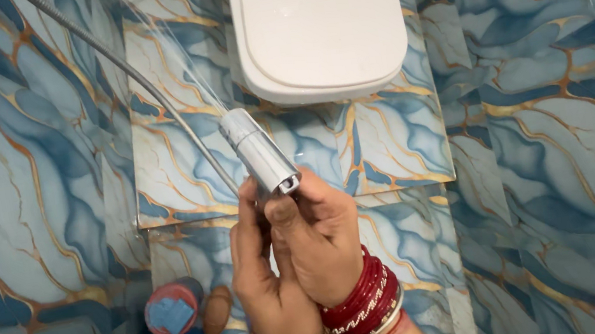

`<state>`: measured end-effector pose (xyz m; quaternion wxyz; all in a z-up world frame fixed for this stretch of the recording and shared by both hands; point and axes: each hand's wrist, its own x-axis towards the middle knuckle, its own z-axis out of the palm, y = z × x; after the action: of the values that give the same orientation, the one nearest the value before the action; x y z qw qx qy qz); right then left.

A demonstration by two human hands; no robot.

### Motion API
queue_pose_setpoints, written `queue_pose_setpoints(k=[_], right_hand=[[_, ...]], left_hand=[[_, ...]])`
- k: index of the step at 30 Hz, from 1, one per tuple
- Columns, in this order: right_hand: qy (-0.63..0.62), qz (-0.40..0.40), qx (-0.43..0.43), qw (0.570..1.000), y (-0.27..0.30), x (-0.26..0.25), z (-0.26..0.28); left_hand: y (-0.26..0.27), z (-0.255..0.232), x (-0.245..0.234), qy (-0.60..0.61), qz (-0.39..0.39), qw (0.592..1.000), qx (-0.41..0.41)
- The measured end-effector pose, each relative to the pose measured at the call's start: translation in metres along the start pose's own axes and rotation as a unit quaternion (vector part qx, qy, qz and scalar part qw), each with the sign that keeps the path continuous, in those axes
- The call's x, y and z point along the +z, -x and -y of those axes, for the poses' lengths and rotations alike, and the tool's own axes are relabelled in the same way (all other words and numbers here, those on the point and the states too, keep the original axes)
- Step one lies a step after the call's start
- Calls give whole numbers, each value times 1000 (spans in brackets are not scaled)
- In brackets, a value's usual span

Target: The person cleans a handheld bidet sprayer by running water through it and wiping the nozzle by hand.

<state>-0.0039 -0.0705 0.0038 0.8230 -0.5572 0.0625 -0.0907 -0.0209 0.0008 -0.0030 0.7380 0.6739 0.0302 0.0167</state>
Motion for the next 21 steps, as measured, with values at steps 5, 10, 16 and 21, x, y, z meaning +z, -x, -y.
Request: queue_pose_setpoints(k=[5, 10, 16, 21], right_hand=[[-7, 13, -3, 1000, 7, 2, 9], [4, 15, -30, 999, 17, 9, 28], [-18, 18, 1, 1000, 31, 23, 70], [28, 37, 12, 999, 56, 30, 112]], left_hand=[[7, -11, 4, 41, -18, 999, -18], [17, -27, 2, 23, -16, 999, 21], [28, -77, 3, 25, -10, 999, 43], [58, -131, -7, 19, 24, 1000, -3]])
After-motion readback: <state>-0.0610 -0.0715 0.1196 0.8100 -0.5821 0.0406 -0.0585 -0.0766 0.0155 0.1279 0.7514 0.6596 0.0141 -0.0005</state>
